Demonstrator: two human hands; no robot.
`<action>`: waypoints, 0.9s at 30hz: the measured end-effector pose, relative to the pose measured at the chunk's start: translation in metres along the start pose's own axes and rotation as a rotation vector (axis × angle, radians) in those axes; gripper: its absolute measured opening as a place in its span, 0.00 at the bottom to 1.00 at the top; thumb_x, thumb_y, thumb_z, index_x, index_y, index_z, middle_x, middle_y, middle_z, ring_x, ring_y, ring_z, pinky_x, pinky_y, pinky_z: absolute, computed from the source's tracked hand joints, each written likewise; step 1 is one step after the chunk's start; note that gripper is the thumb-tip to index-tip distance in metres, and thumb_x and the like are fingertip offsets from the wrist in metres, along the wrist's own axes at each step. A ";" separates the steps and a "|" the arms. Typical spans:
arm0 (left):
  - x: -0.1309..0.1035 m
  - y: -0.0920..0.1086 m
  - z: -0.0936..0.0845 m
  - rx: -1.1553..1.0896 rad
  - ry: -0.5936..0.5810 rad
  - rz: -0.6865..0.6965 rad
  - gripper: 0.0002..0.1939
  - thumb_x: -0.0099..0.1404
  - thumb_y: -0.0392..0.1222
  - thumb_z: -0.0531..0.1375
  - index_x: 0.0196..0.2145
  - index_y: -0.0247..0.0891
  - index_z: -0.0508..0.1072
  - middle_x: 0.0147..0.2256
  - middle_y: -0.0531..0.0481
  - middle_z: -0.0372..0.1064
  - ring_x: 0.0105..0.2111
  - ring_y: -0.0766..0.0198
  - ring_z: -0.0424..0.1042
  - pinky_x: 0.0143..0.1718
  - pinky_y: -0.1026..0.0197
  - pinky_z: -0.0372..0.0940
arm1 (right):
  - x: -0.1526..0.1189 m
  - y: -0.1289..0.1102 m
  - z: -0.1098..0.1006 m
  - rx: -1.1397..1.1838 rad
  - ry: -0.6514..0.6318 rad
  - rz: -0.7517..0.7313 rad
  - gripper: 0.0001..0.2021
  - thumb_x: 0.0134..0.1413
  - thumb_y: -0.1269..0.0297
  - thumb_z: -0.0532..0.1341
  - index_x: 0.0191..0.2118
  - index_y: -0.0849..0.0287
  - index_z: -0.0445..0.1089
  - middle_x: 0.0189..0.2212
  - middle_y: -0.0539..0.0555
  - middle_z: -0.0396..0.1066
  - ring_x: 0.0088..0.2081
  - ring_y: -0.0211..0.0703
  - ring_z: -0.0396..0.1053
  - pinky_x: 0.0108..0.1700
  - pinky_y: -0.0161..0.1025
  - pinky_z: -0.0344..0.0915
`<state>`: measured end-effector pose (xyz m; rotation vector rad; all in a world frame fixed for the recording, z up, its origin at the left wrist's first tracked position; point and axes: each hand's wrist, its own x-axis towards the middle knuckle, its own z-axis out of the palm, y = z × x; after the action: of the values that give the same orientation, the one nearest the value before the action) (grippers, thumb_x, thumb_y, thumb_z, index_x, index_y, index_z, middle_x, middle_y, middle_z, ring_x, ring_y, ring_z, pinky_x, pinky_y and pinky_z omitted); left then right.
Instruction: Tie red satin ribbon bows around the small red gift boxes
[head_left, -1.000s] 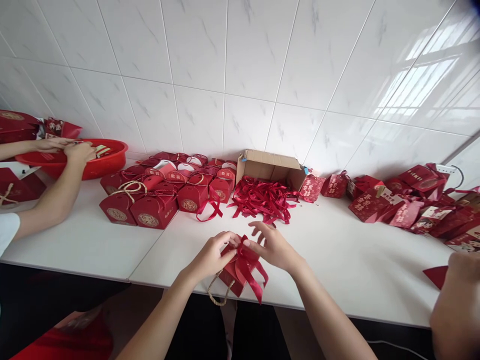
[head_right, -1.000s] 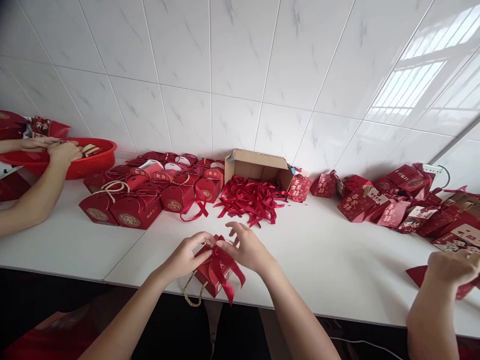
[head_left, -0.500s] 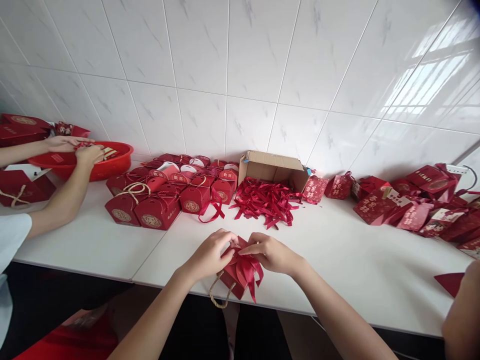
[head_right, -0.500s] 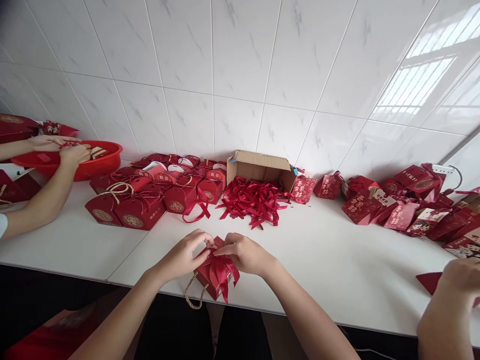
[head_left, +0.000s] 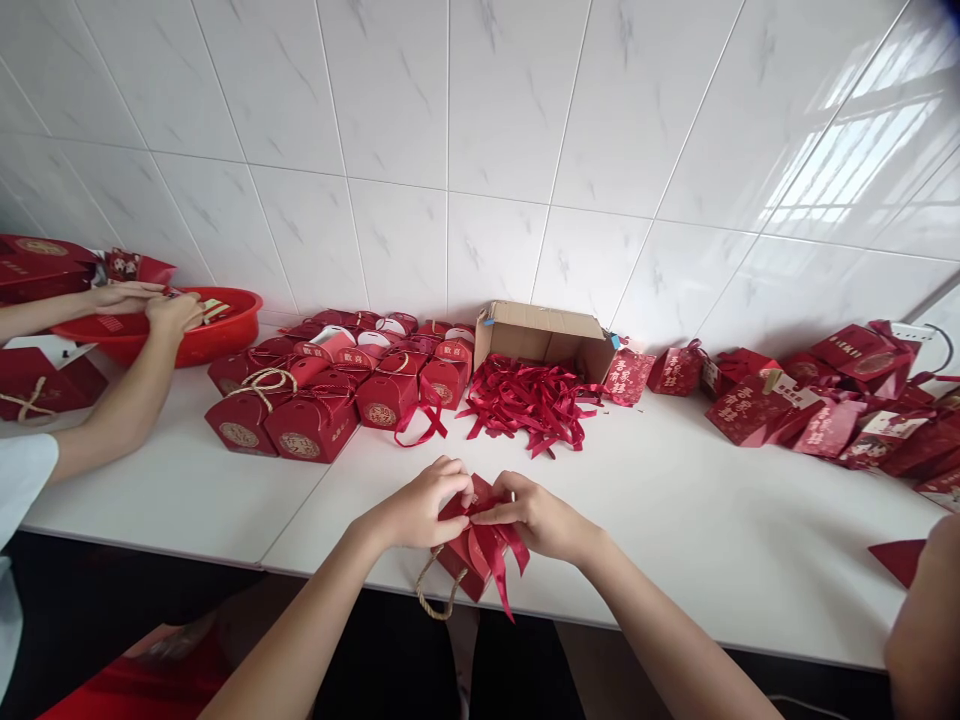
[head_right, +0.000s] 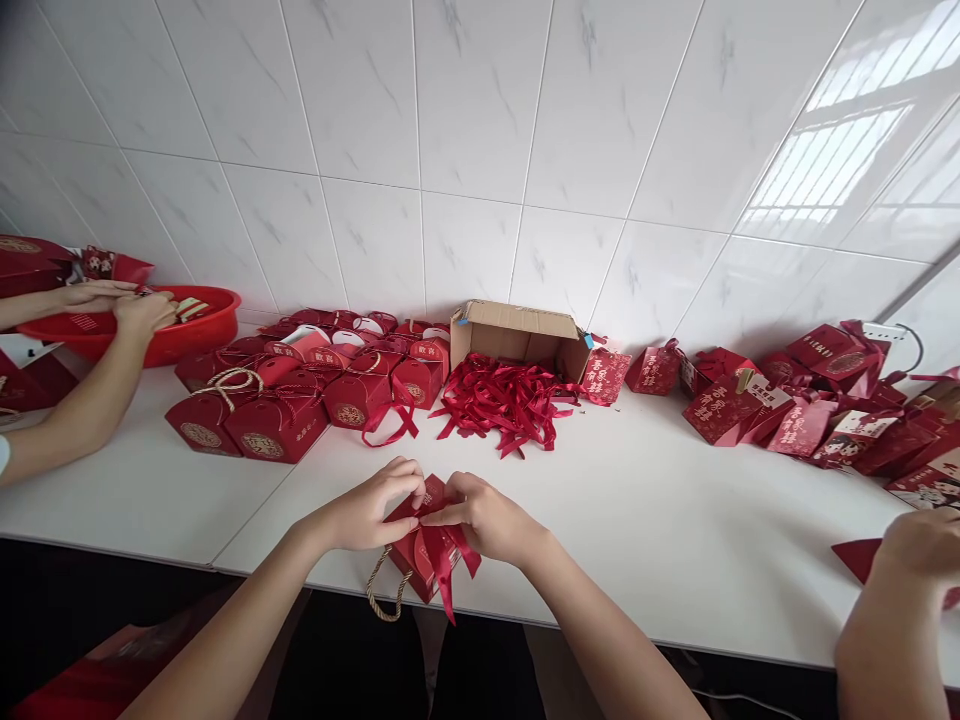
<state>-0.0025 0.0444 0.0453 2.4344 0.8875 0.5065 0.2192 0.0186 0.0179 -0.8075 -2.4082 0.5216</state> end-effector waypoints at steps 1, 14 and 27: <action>0.001 -0.001 0.000 -0.011 -0.014 -0.002 0.04 0.53 0.34 0.56 0.29 0.41 0.67 0.34 0.50 0.62 0.39 0.58 0.63 0.40 0.60 0.63 | 0.000 0.000 0.000 0.018 0.003 0.002 0.21 0.55 0.79 0.57 0.48 0.48 0.74 0.38 0.56 0.65 0.38 0.41 0.68 0.39 0.38 0.69; 0.011 -0.009 0.000 -0.450 -0.128 -0.127 0.08 0.61 0.40 0.54 0.25 0.39 0.67 0.53 0.48 0.64 0.61 0.53 0.49 0.60 0.52 0.50 | -0.002 0.002 0.006 0.181 -0.005 -0.023 0.21 0.54 0.81 0.55 0.46 0.52 0.76 0.39 0.56 0.63 0.39 0.39 0.66 0.42 0.38 0.68; 0.002 -0.018 0.009 -0.401 -0.047 -0.098 0.11 0.62 0.46 0.58 0.24 0.41 0.68 0.56 0.50 0.65 0.64 0.54 0.46 0.62 0.49 0.48 | -0.006 0.001 0.010 0.224 0.024 0.042 0.21 0.57 0.80 0.53 0.46 0.49 0.76 0.37 0.54 0.58 0.37 0.38 0.64 0.41 0.39 0.67</action>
<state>-0.0057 0.0548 0.0280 2.0228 0.7936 0.5312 0.2174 0.0140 0.0071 -0.7632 -2.2647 0.7775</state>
